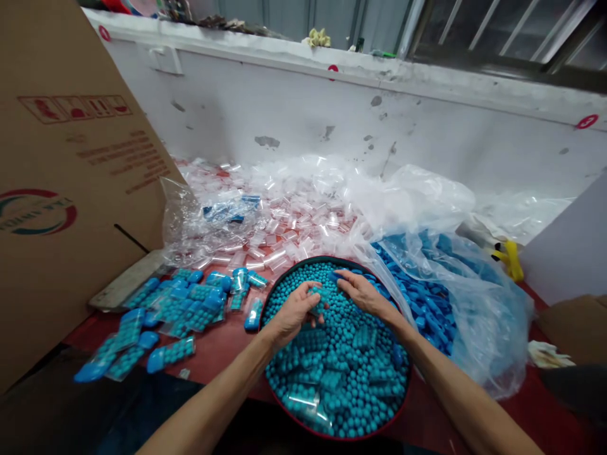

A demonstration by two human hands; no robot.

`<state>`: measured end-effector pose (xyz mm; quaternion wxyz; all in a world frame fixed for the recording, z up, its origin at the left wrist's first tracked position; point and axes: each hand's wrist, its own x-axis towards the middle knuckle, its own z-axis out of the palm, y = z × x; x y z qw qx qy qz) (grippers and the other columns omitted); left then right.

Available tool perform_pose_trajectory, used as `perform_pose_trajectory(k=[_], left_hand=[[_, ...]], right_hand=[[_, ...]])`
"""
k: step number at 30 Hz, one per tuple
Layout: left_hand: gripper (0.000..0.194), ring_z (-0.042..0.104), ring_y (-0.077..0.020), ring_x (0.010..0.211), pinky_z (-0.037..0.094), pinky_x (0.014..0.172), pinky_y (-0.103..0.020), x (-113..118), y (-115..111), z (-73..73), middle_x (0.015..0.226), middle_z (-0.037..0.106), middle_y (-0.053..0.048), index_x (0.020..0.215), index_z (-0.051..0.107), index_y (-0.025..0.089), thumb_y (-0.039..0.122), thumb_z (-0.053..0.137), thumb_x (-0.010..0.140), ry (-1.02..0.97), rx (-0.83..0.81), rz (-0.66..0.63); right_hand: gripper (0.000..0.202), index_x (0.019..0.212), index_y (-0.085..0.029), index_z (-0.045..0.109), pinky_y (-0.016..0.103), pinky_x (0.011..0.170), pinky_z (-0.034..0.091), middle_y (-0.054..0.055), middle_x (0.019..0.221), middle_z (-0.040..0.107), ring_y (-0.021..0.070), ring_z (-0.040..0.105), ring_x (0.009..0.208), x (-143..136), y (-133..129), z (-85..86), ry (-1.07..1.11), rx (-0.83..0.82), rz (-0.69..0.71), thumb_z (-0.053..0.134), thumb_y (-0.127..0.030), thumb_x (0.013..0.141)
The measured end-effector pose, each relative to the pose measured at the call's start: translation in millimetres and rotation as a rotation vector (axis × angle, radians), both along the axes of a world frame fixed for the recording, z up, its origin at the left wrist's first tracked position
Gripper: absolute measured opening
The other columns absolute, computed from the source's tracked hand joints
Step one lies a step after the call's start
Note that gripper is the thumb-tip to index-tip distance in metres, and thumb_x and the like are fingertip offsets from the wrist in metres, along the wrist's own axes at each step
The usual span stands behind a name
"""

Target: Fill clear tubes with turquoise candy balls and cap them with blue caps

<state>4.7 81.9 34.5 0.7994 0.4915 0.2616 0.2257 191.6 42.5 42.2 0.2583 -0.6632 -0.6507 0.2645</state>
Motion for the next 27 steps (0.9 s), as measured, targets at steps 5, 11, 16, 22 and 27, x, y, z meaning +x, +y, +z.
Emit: perform_pose_trajectory(k=[5,11,16,22,27], left_hand=[[0.037,0.055,-0.0084,0.049,0.036,0.039,-0.016,3.0,-6.9,1.2,0.073,0.054,0.002,0.101,0.04,0.018,0.037,0.055,0.073,0.01,0.101,-0.023],[0.041,0.053,-0.0068,0.048,0.036,0.038,-0.015,3.9,-12.4,2.1,0.079,0.056,0.0,0.109,0.037,0.02,0.037,0.053,0.075,0.003,0.132,-0.009],[0.036,0.052,-0.0069,0.047,0.033,0.037,-0.014,4.4,-16.4,-0.2,0.066,0.05,0.003,0.105,0.042,0.019,0.035,0.052,0.075,0.008,0.16,0.021],[0.043,0.052,-0.0069,0.045,0.03,0.035,-0.014,1.4,-24.6,2.0,0.073,0.055,0.0,0.114,0.035,0.02,0.034,0.051,0.076,-0.007,0.032,0.005],[0.044,0.05,-0.0067,0.043,0.026,0.035,-0.015,-3.3,-28.8,8.6,0.07,0.056,-0.001,0.115,0.035,0.02,0.035,0.049,0.077,-0.027,-0.068,-0.031]], right_hand=[[0.028,0.098,-0.017,0.057,0.017,0.042,0.036,-0.003,0.06,0.051,0.0063,0.043,0.044,-20.0,-17.7,8.6,0.561,-0.086,0.066,0.045,-0.034,0.08],[0.032,0.104,-0.018,0.052,0.018,0.039,0.035,-0.004,0.06,0.05,0.0058,0.042,0.042,-24.2,-21.5,8.1,0.711,-0.046,-0.011,0.045,-0.037,0.079],[0.021,0.093,-0.019,0.057,0.021,0.048,0.041,-0.003,0.06,0.053,0.0093,0.049,0.051,-23.7,-30.0,7.5,0.617,0.071,-0.05,0.052,-0.028,0.075],[0.018,0.091,-0.021,0.061,0.032,0.074,0.045,0.005,0.088,0.063,0.0163,0.056,0.08,-23.6,-43.8,5.1,0.089,0.468,0.005,0.046,-0.02,0.081],[0.029,0.099,-0.021,0.06,0.036,0.078,0.044,0.007,0.099,0.063,0.0177,0.054,0.088,-25.3,-54.1,5.3,-0.239,0.65,0.201,0.036,-0.012,0.084]])
